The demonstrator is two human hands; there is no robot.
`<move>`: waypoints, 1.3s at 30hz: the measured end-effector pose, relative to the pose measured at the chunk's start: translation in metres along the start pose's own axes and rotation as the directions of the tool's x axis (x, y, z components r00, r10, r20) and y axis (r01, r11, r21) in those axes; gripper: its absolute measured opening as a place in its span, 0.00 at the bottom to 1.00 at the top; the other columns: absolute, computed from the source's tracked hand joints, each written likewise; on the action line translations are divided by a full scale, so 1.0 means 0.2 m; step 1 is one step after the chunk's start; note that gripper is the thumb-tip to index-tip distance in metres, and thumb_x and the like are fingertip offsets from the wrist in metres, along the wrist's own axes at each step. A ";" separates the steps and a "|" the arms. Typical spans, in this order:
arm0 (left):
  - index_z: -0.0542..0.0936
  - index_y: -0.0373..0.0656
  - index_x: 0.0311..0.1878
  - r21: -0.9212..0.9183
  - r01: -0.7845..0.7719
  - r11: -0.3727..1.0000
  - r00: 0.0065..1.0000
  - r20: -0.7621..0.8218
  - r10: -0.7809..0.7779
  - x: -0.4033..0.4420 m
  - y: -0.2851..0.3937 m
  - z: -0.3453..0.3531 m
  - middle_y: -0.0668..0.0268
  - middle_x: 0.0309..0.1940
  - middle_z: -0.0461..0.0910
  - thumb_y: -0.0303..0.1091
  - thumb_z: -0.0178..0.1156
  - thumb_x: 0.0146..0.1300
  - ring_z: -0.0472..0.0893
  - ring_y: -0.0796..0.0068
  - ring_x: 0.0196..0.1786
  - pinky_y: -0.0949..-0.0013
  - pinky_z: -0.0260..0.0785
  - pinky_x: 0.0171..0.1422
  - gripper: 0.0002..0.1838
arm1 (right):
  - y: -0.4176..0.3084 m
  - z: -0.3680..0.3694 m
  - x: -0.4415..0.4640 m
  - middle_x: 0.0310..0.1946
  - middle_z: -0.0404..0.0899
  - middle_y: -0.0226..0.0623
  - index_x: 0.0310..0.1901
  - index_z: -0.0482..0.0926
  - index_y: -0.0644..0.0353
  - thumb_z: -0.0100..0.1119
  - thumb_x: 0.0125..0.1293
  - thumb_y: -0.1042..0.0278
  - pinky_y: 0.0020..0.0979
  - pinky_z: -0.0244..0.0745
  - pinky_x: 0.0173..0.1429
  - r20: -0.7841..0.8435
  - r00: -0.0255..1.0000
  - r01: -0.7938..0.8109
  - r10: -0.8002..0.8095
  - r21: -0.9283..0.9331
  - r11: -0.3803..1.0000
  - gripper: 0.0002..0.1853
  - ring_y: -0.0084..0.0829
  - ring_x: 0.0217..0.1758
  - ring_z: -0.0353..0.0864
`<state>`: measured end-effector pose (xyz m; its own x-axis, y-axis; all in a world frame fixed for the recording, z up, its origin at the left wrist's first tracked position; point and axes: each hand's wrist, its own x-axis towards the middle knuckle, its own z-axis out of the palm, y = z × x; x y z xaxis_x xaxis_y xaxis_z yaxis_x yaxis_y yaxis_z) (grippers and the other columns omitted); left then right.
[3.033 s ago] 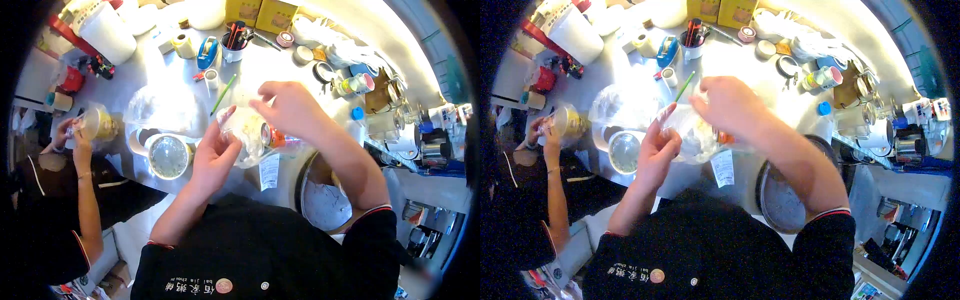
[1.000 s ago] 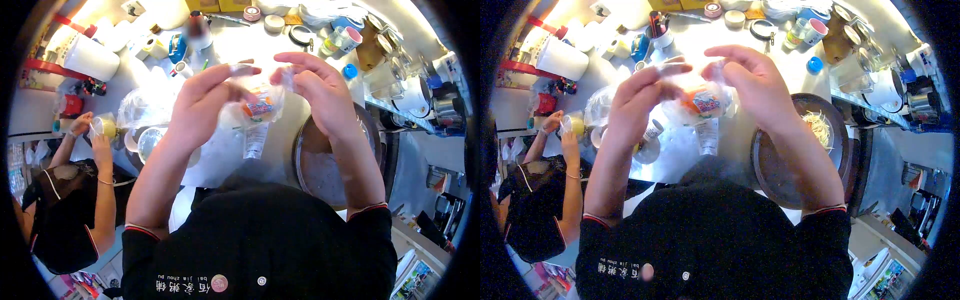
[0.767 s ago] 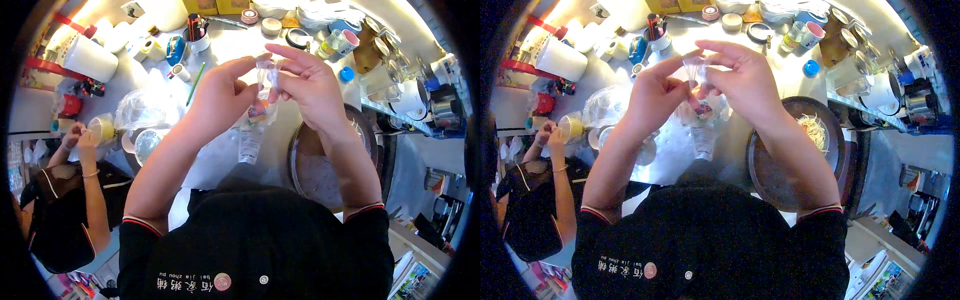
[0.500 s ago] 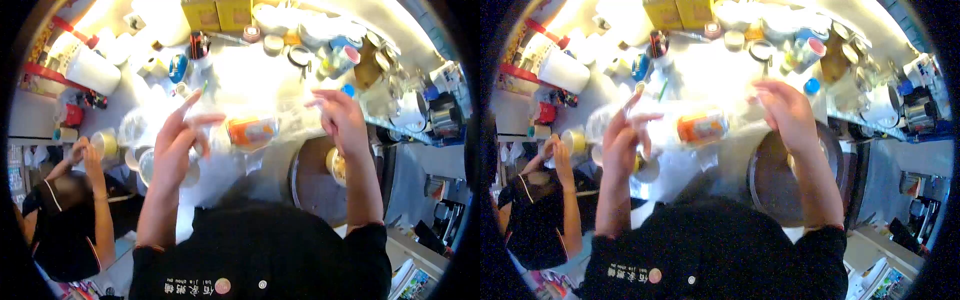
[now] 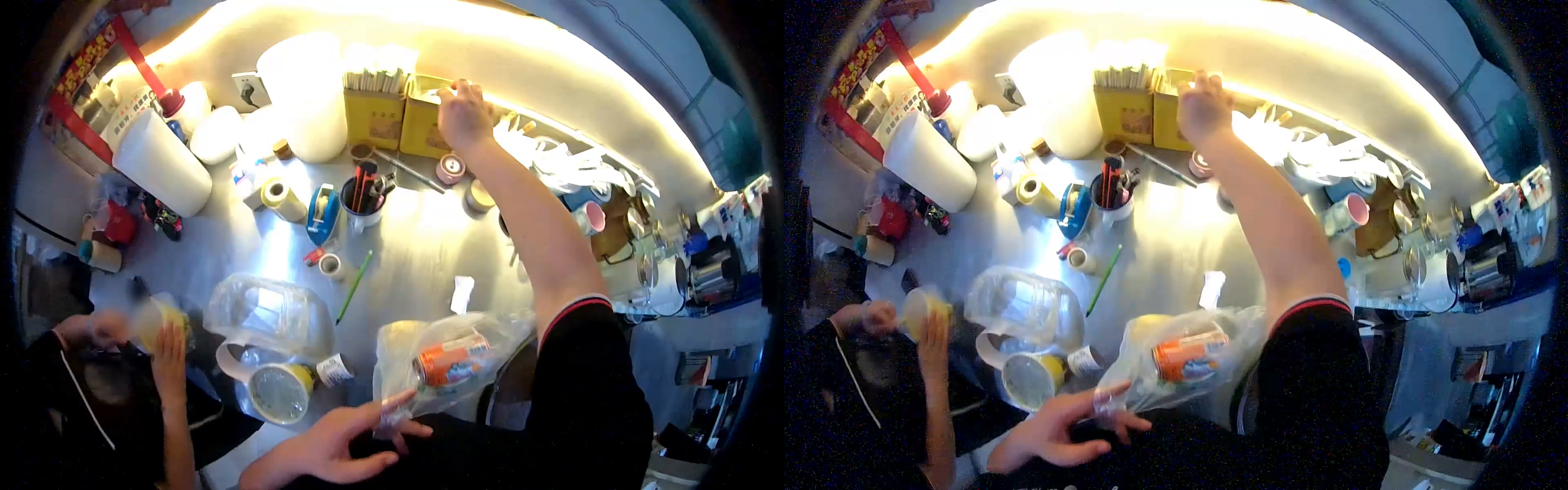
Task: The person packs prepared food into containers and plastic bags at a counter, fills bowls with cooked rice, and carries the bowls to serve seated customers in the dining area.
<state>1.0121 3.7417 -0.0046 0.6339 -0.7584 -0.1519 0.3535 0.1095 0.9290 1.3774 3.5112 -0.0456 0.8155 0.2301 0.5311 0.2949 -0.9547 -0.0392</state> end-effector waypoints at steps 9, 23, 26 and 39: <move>0.53 0.39 0.68 0.153 -0.276 0.949 0.961 0.043 0.273 0.01 0.02 -0.13 0.53 0.49 0.76 0.27 0.56 0.53 0.78 0.65 0.40 0.66 0.71 0.47 0.38 | 0.02 0.13 0.27 0.40 0.78 0.40 0.35 0.81 0.58 0.49 0.58 0.72 0.39 0.70 0.50 0.433 0.901 0.166 -0.019 -0.306 0.938 0.10 0.38 0.48 0.75; 0.55 0.39 0.67 0.161 -0.273 0.948 0.962 0.024 0.273 0.03 -0.03 -0.14 0.54 0.47 0.77 0.28 0.56 0.54 0.79 0.63 0.41 0.65 0.72 0.46 0.36 | 0.06 0.00 0.23 0.32 0.77 0.54 0.36 0.71 0.66 0.45 0.62 0.59 0.39 0.72 0.43 0.114 0.977 -0.188 0.179 0.072 0.980 0.15 0.43 0.36 0.78; 0.54 0.39 0.68 0.097 -0.322 0.942 0.947 0.024 0.321 0.04 -0.04 -0.13 0.54 0.47 0.77 0.28 0.55 0.54 0.79 0.63 0.41 0.65 0.72 0.46 0.37 | -0.08 0.00 0.01 0.17 0.73 0.48 0.20 0.73 0.66 0.50 0.61 0.51 0.38 0.70 0.39 0.211 0.965 -0.227 0.157 0.365 0.903 0.24 0.44 0.23 0.74; 0.47 0.43 0.70 -0.029 -0.137 0.990 0.989 0.048 0.138 0.05 -0.01 -0.09 0.56 0.54 0.74 0.36 0.58 0.59 0.79 0.68 0.45 0.63 0.71 0.54 0.40 | -0.06 0.43 -0.43 0.33 0.80 0.50 0.34 0.80 0.68 0.53 0.50 0.68 0.40 0.74 0.46 0.795 0.602 -0.104 0.080 -0.021 0.994 0.13 0.46 0.38 0.80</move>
<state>1.0298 3.7458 -0.0138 0.6429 -0.7659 -0.0054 0.2829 0.2309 0.9309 1.3469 3.5191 -0.1636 0.9100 0.2120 -0.3564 0.1976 -0.9773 -0.0767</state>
